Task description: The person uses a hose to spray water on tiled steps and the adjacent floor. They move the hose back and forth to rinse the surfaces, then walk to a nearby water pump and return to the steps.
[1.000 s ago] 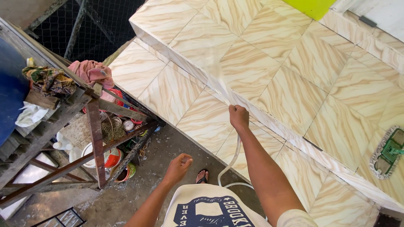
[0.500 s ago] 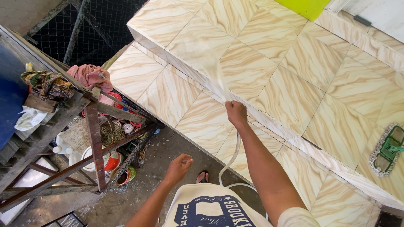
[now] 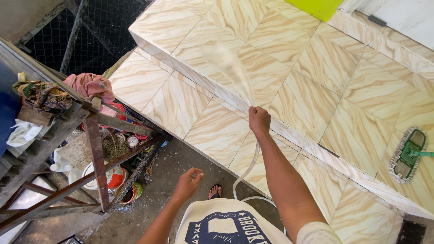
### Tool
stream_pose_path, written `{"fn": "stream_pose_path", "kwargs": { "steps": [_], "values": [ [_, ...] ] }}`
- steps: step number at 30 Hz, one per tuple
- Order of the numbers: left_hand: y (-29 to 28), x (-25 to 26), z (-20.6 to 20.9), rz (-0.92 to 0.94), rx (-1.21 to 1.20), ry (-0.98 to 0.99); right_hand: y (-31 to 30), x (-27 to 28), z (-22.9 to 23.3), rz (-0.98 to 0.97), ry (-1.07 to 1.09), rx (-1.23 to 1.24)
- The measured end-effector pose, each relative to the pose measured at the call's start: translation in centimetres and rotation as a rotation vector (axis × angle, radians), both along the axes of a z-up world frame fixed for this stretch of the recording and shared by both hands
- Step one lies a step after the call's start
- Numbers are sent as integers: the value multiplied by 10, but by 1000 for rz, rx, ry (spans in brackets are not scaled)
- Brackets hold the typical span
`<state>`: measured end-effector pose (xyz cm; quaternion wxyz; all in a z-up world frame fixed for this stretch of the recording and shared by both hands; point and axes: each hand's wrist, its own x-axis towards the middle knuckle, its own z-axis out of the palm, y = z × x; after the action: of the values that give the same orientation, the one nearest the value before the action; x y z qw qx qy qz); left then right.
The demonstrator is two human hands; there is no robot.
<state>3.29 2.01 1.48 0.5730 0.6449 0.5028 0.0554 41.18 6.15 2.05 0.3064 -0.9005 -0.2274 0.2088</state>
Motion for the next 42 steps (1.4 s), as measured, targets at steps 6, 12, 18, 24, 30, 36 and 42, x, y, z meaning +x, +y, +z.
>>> {"fn": "stream_pose_path", "kwargs": {
  "steps": [6, 12, 18, 24, 30, 36, 42],
  "values": [
    [2, 11, -7, -51, -55, 162, -12, 11, 47, -100, 56, 40],
    [3, 17, -8, -83, -70, 141, -28, 37, 42, -246, 37, 60],
    [5, 22, -2, -109, -72, 175, -46, 39, 71, -314, 83, 132],
    [1, 24, -2, -115, -63, 143, -49, 47, 60, -303, 52, 126],
    [1, 20, -10, -105, -52, 130, -28, 38, 64, -241, 30, 108],
    [-2, 11, -14, -77, -43, 136, 5, 27, 70, -143, -12, 123],
    [-7, 9, -6, -46, -73, 136, 27, 7, 83, -90, 28, 106]
  ]
}}
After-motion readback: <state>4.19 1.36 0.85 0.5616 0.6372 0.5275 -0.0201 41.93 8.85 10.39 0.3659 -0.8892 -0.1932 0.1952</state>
